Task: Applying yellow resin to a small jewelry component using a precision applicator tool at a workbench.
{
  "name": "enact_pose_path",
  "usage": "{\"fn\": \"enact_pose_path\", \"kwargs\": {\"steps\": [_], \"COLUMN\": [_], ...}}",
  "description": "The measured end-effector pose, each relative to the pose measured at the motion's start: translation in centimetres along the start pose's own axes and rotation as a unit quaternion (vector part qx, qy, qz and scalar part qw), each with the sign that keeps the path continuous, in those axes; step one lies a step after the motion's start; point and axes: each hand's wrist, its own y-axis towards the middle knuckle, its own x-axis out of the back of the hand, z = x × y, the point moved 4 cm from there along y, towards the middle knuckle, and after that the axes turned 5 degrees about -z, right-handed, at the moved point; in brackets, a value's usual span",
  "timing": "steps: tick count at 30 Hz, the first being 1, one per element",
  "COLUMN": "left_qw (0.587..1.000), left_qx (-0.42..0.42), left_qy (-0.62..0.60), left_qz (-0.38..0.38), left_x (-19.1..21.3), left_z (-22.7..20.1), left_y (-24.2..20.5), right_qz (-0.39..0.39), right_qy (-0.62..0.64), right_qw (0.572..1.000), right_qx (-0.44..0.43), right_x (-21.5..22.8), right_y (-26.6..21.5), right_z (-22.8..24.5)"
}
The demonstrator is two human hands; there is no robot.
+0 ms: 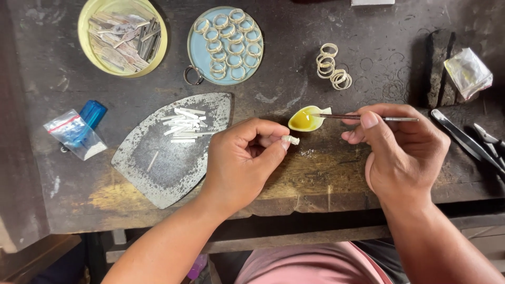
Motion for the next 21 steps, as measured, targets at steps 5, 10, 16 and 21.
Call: {"fn": "enact_pose_path", "kwargs": {"steps": [5, 10, 16, 21], "left_qw": [1.0, 0.998, 0.997, 0.999], "left_qx": [0.006, 0.054, 0.064, 0.034], "left_qy": [0.021, -0.03, -0.013, 0.019], "left_qz": [0.013, 0.028, 0.037, 0.032], "left_x": [0.1, -0.3, -0.2, -0.3], "left_z": [0.0, 0.2, -0.2, -0.3], "left_y": [0.1, 0.2, 0.0, 0.0], "right_qz": [-0.004, -0.039, -0.055, -0.015], "right_qy": [0.079, 0.179, 0.167, 0.141], "right_qw": [0.997, 0.983, 0.984, 0.99], "right_qx": [-0.008, -0.015, -0.034, -0.002], "right_x": [0.8, 1.3, 1.1, 0.5], "right_y": [-0.7, -3.3, -4.1, -3.8], "right_z": [0.5, -0.3, -1.2, -0.6]}}
